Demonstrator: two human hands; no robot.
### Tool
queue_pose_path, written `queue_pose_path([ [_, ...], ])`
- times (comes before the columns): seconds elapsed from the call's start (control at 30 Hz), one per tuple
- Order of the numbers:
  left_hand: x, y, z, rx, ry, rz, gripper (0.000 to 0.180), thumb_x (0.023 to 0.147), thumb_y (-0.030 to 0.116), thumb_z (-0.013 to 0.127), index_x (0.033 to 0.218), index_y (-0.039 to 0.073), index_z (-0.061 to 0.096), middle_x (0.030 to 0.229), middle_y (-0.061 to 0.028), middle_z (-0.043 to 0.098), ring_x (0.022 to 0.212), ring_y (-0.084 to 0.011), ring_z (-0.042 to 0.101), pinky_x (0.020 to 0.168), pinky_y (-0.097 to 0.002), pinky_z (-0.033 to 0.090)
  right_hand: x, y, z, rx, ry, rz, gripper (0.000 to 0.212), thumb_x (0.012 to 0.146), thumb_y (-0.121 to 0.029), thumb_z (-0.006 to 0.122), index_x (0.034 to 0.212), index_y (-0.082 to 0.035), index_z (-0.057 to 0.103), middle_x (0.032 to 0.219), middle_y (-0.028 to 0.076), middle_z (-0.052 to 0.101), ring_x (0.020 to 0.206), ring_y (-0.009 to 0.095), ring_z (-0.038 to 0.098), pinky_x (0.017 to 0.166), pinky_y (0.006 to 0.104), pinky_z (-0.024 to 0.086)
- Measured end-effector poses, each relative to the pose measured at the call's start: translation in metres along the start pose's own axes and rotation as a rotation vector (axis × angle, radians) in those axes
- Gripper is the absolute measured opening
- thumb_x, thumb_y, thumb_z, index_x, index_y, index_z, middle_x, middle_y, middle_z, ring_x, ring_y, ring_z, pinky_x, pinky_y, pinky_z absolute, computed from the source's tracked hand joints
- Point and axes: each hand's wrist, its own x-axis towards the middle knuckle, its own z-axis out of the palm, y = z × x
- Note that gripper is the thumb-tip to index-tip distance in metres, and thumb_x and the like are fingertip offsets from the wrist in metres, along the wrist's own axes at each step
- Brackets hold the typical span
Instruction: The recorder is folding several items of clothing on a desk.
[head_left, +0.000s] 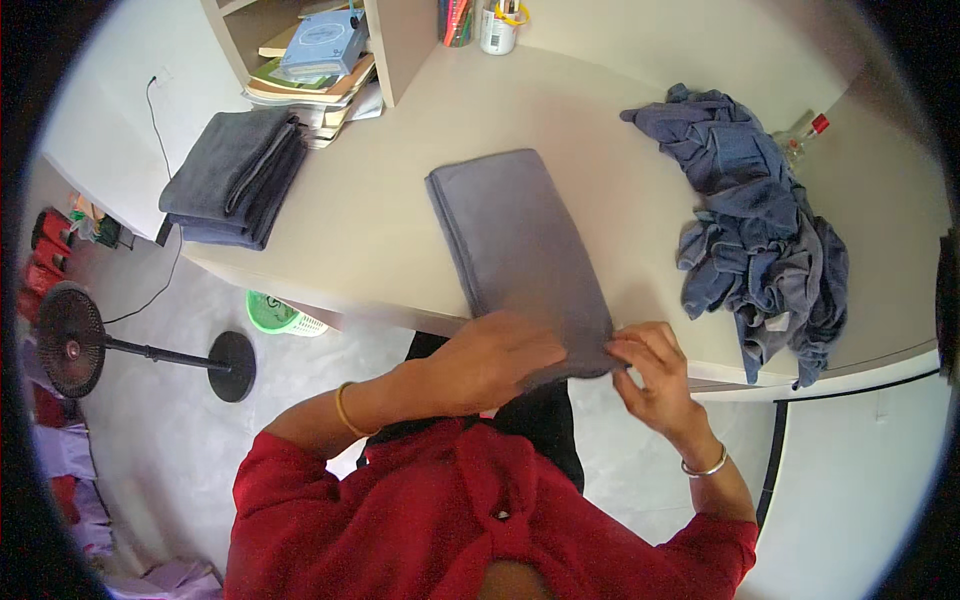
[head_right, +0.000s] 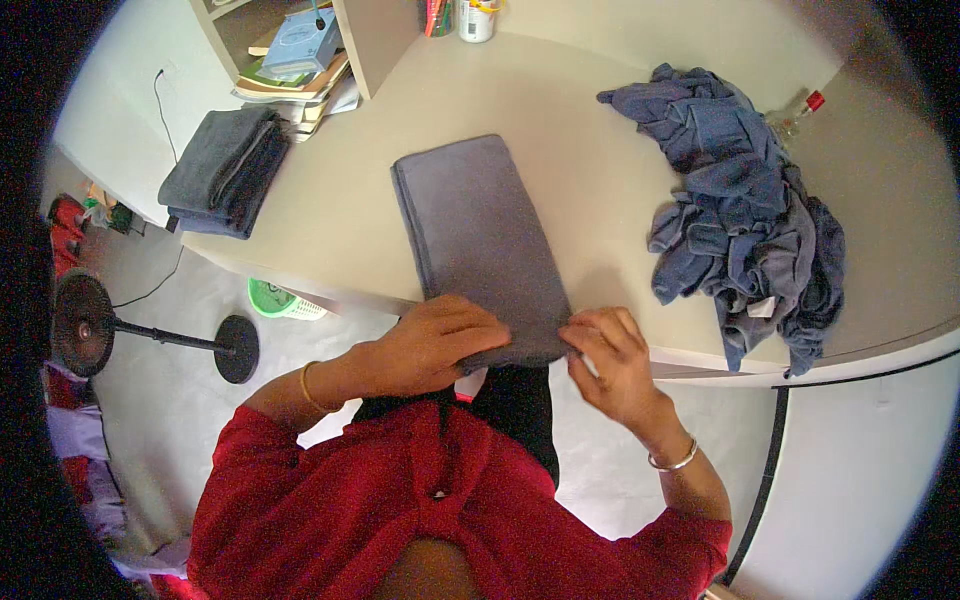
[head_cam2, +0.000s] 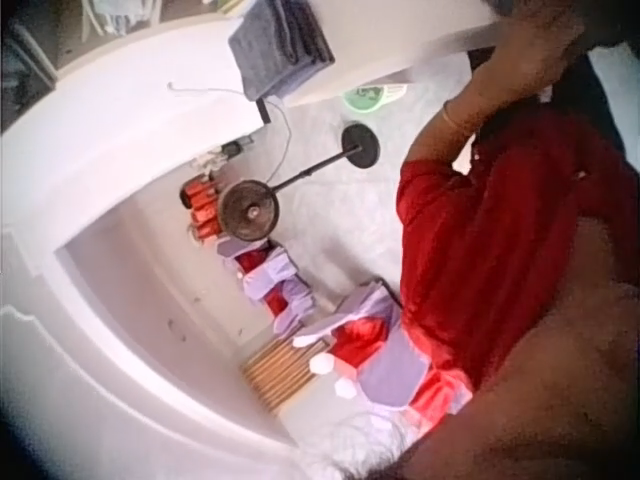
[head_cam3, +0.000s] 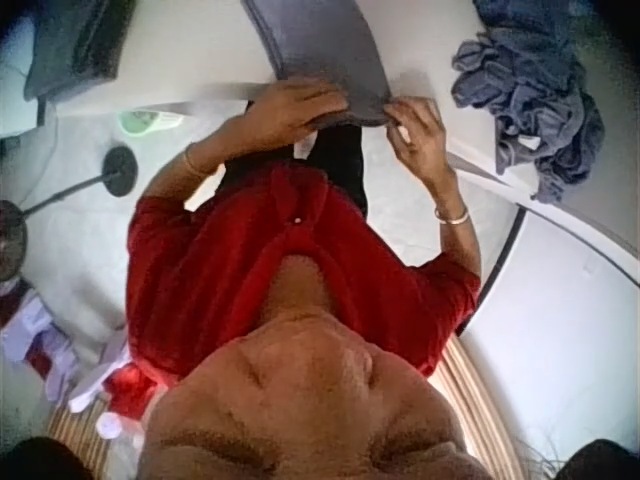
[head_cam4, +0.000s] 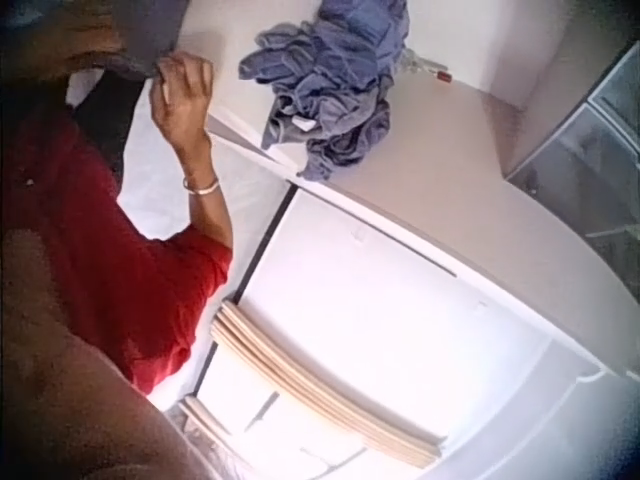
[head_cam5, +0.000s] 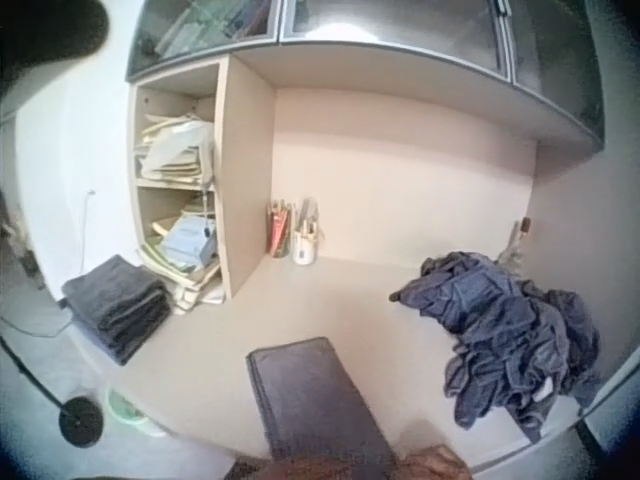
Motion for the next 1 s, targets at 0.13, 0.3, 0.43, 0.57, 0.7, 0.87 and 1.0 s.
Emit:
queue_pose_path([
  [0.13,-0.019,0.009,-0.024,-0.175,0.021,-0.118,0.036,0.071,0.005,0.07,0.105,0.004,0.06,0.096,-0.0127,0.063,0.089,-0.029,0.062,0.077,-0.0386,0.049,0.011,-0.024,0.003,0.17,0.057,-0.151,0.028,0.068,0.0,0.067,0.095,-0.001,0.06,0.103,0.015,0.059,0.098,0.033,0.056,0.083,0.0416,0.047],
  [0.3,-0.038,0.007,-0.045,-0.286,0.183,-0.368,0.03,0.076,0.01,0.073,0.102,0.003,0.058,0.092,-0.0103,0.064,0.08,-0.0225,0.064,0.071,-0.0309,0.049,0.034,-0.041,-0.008,0.596,0.041,0.114,0.018,0.082,-0.005,0.063,0.098,0.0,0.057,0.087,0.012,0.062,0.082,0.022,0.061,0.075,0.0322,0.047],
  [0.43,-0.024,-0.012,-0.061,-0.283,0.307,-0.43,0.03,0.081,0.013,0.069,0.106,0.003,0.056,0.089,-0.0033,0.061,0.076,-0.012,0.058,0.069,-0.0252,0.046,0.068,-0.034,-0.001,0.461,0.123,0.177,0.012,0.091,-0.012,0.055,0.097,-0.001,0.054,0.072,0.007,0.056,0.063,0.012,0.051,0.057,0.0272,0.041],
  [0.57,0.014,-0.042,-0.089,-0.504,0.37,-0.695,0.03,0.084,0.014,0.067,0.109,0.003,0.055,0.088,0.0004,0.058,0.079,-0.0068,0.053,0.071,-0.0221,0.044,0.131,-0.01,0.011,0.498,0.295,0.193,0.02,0.093,-0.021,0.054,0.094,-0.002,0.051,0.068,0.002,0.046,0.059,0.009,0.043,0.052,0.0249,0.037],
  [0.7,0.025,-0.119,-0.072,-0.415,0.381,-0.661,0.032,0.084,0.012,0.066,0.112,0.002,0.053,0.088,-0.0007,0.058,0.078,-0.0055,0.051,0.068,-0.0204,0.042,0.167,0.048,0.048,1.046,0.185,0.712,0.028,0.09,-0.026,0.057,0.105,-0.003,0.051,0.075,0.001,0.05,0.065,0.01,0.045,0.056,0.0237,0.037],
  [0.87,0.015,-0.136,-0.072,-0.57,0.367,-0.88,0.035,0.086,0.007,0.063,0.119,0.008,0.05,0.085,-0.0008,0.058,0.074,-0.0067,0.05,0.065,-0.0215,0.042,0.156,0.028,0.045,0.98,0.063,0.676,0.043,0.086,-0.02,0.06,0.123,-0.004,0.044,0.084,0.004,0.057,0.07,0.01,0.049,0.058,0.0233,0.039],
  [1.0,0.019,-0.135,-0.074,-0.557,0.355,-0.822,0.037,0.085,0.012,0.064,0.118,0.006,0.049,0.075,-0.0011,0.055,0.066,-0.008,0.047,0.055,-0.0243,0.039,0.153,0.029,0.044,0.89,0.109,0.578,0.046,0.084,-0.009,0.06,0.126,-0.003,0.042,0.086,0.006,0.059,0.07,0.01,0.053,0.056,0.0246,0.041],
])
